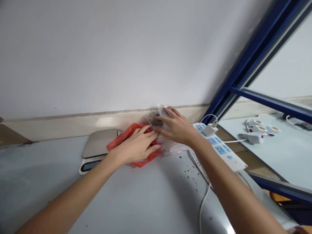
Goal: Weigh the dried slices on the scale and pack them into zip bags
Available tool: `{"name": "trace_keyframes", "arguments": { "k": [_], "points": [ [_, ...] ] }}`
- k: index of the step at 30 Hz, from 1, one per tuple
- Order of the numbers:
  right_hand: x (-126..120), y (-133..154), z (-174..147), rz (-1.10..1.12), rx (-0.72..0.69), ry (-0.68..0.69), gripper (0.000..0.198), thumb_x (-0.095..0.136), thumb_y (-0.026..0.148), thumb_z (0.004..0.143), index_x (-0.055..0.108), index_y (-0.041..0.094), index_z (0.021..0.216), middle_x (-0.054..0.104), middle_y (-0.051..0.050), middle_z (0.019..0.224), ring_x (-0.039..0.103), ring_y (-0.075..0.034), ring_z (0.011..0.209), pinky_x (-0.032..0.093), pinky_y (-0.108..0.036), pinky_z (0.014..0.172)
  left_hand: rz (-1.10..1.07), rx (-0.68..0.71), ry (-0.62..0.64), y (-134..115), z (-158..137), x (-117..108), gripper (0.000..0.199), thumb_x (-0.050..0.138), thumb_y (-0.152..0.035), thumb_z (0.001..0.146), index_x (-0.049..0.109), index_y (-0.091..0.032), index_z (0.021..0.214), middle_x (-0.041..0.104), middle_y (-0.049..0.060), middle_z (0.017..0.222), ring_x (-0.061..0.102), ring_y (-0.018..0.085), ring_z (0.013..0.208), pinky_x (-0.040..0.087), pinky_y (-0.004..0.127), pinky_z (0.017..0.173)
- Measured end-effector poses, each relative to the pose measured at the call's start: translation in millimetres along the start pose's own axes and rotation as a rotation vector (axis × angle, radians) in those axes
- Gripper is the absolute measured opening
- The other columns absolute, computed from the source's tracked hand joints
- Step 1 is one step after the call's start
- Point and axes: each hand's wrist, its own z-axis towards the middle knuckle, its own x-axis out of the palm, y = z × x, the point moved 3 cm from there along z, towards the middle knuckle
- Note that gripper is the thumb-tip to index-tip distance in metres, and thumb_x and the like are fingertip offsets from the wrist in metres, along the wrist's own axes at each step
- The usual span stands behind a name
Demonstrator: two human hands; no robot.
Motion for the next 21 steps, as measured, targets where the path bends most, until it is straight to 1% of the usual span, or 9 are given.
{"name": "trace_keyframes", "arguments": {
  "k": [2,4,7,9,12,15,17,19,21],
  "points": [
    [2,-9,-4,-0.006,-0.005,-0.026,0.056,0.055,0.061,0.099,0.074,0.024,0.137,0.051,-0.017,0.164,0.039,-0.041,0.157,0.034,-0.062,0.127,0.015,0.003,0.032,-5,10,3,0.046,0.045,-0.037,0.112,0.058,-0.009,0.146,0.057,0.016,0.159,0.028,0.037,0.161,0.038,0.058,0.123],
    [1,-19,-11,0.022,0.009,-0.043,0.055,0.055,0.058,0.099,0.072,0.025,0.139,0.047,-0.017,0.167,0.039,-0.04,0.157,0.035,-0.064,0.126,0.014,0.001,0.047,-9,17,3,0.048,0.043,-0.035,0.113,0.053,-0.009,0.152,0.052,0.015,0.163,0.022,0.036,0.163,0.033,0.06,0.126],
    [1,-30,-21,0.087,0.052,-0.042,0.06,0.05,0.055,0.101,0.064,0.022,0.148,0.039,-0.017,0.172,0.035,-0.039,0.159,0.034,-0.063,0.126,-0.019,0.017,0.014,-9,19,0,0.048,0.044,-0.035,0.112,0.051,-0.012,0.154,0.05,0.013,0.165,0.02,0.034,0.164,0.031,0.058,0.128],
    [1,-32,-26,0.121,0.07,-0.039,0.067,0.051,0.058,0.099,0.057,0.022,0.155,0.038,-0.016,0.173,0.032,-0.038,0.161,0.032,-0.063,0.127,-0.065,0.034,-0.072,-2,15,-3,0.047,0.047,-0.033,0.111,0.052,-0.015,0.154,0.053,0.011,0.163,0.025,0.031,0.163,0.034,0.054,0.128],
    [-6,-29,-27,0.119,0.086,-0.095,0.071,0.058,0.063,0.094,0.055,0.028,0.156,0.043,-0.011,0.171,0.034,-0.038,0.16,0.031,-0.064,0.128,-0.128,0.041,-0.26,16,3,-8,0.042,0.05,-0.028,0.108,0.06,-0.018,0.148,0.062,0.013,0.154,0.044,0.029,0.154,0.041,0.052,0.125],
    [-21,-16,-23,0.088,0.078,-0.197,0.057,0.06,0.061,0.094,0.068,0.031,0.142,0.054,-0.007,0.163,0.039,-0.04,0.157,0.032,-0.067,0.126,-0.133,0.05,-0.405,31,-14,-14,0.035,0.049,-0.024,0.105,0.07,-0.017,0.132,0.071,0.015,0.139,0.058,0.031,0.138,0.048,0.056,0.118],
    [-34,0,-17,0.089,0.039,-0.264,0.042,0.057,0.054,0.096,0.076,0.031,0.126,0.066,-0.007,0.151,0.048,-0.039,0.151,0.036,-0.066,0.124,-0.127,0.039,-0.45,37,-28,-21,0.032,0.048,-0.022,0.104,0.074,-0.019,0.122,0.075,0.013,0.128,0.063,0.03,0.129,0.053,0.053,0.112],
    [-47,21,-11,0.118,0.004,-0.315,0.033,0.055,0.046,0.097,0.08,0.031,0.112,0.077,-0.007,0.132,0.063,-0.036,0.136,0.044,-0.06,0.118,-0.126,-0.003,-0.465,43,-45,-31,0.029,0.049,-0.024,0.102,0.077,-0.019,0.111,0.077,0.011,0.116,0.067,0.028,0.119,0.057,0.046,0.103],
    [-55,43,-2,0.19,-0.009,-0.306,0.031,0.054,0.042,0.096,0.081,0.028,0.103,0.082,-0.008,0.112,0.074,-0.031,0.111,0.056,-0.05,0.1,-0.121,-0.103,-0.432,50,-64,-41,0.029,0.049,-0.028,0.102,0.077,-0.019,0.102,0.077,0.009,0.103,0.07,0.026,0.106,0.06,0.04,0.091]
  ]
}}
